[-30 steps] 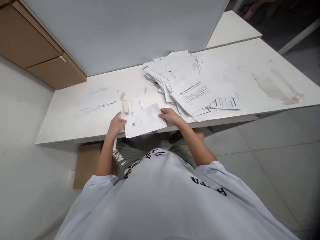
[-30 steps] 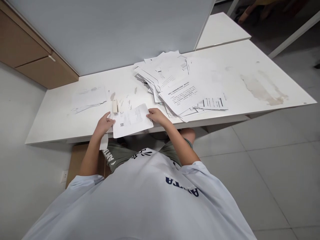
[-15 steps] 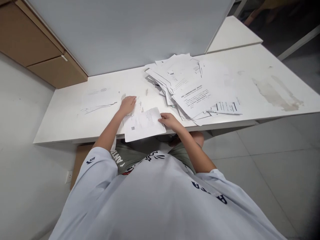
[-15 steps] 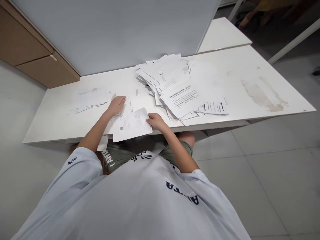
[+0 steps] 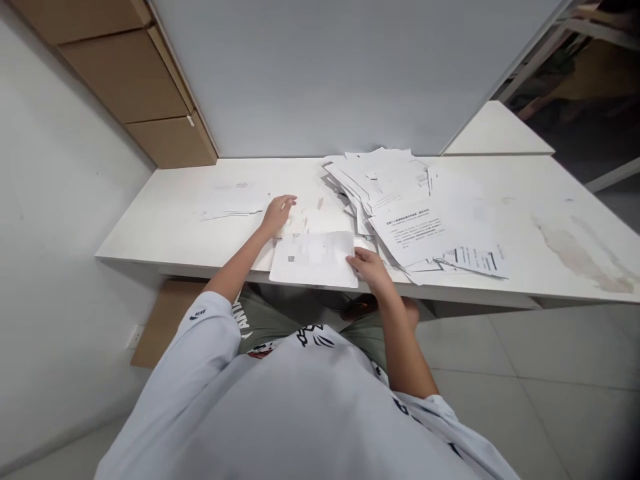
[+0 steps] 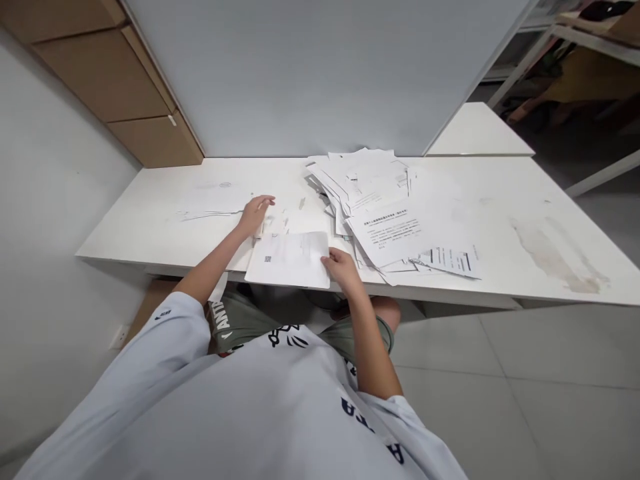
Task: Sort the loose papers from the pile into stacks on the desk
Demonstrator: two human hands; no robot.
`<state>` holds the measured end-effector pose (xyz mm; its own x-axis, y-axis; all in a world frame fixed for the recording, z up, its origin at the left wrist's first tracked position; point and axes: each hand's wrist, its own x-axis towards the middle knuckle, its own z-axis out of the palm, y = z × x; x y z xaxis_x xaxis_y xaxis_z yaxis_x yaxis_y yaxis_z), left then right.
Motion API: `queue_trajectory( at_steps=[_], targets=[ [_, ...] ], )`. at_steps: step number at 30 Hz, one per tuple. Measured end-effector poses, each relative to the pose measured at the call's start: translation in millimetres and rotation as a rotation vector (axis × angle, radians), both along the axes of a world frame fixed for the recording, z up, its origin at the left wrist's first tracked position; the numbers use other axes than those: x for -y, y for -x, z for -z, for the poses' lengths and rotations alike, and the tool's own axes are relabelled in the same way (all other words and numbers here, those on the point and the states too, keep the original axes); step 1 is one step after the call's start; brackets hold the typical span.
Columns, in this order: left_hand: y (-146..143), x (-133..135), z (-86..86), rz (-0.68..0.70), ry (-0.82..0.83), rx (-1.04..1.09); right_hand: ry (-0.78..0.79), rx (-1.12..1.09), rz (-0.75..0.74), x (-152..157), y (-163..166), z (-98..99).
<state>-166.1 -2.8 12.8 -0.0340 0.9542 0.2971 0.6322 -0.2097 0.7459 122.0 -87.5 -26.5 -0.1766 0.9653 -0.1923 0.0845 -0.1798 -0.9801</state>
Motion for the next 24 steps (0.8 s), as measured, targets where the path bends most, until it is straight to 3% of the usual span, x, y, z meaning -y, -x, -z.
queue_trajectory(
  at_steps=[3, 5, 8, 11, 15, 19, 22, 24],
  targets=[
    [-1.6, 28.4, -20.9, -0.128, -0.124, 0.284, -0.104, -0.045, 0.129, 12.1, -24.4, -19.7],
    [-4.7, 58.7, -30.5, -0.092, -0.101, 0.388, -0.179, -0.083, 0.192, 19.2, -33.2, -36.0],
    [-6.9, 104.0, -34.7, 0.047, 0.154, 0.497, -0.279, -0.074, 0.188, 24.8, -28.2, -55.7],
    [2.3, 131.6, -31.4, 0.086, 0.364, 0.618, -0.329, 0.027, 0.142, 24.4, -8.1, -61.8],
    [31.1, 147.3, -23.6, 0.033, 0.380, 0.739, -0.332, 0.104, 0.095, 20.9, 22.3, -53.4],
    [55.8, 156.2, -12.9, -0.002, 0.392, 0.634, -0.261, -0.025, 0.016, 19.1, 51.2, -40.4],
    [78.4, 145.8, -9.1, -0.081, 0.377, 0.570, -0.172, -0.149, -0.015, 19.5, 67.2, -35.7],
    [104.4, 125.0, -11.9, -0.180, 0.353, 0.519, -0.130, -0.207, -0.006, 20.6, 69.2, -35.7]
  ],
)
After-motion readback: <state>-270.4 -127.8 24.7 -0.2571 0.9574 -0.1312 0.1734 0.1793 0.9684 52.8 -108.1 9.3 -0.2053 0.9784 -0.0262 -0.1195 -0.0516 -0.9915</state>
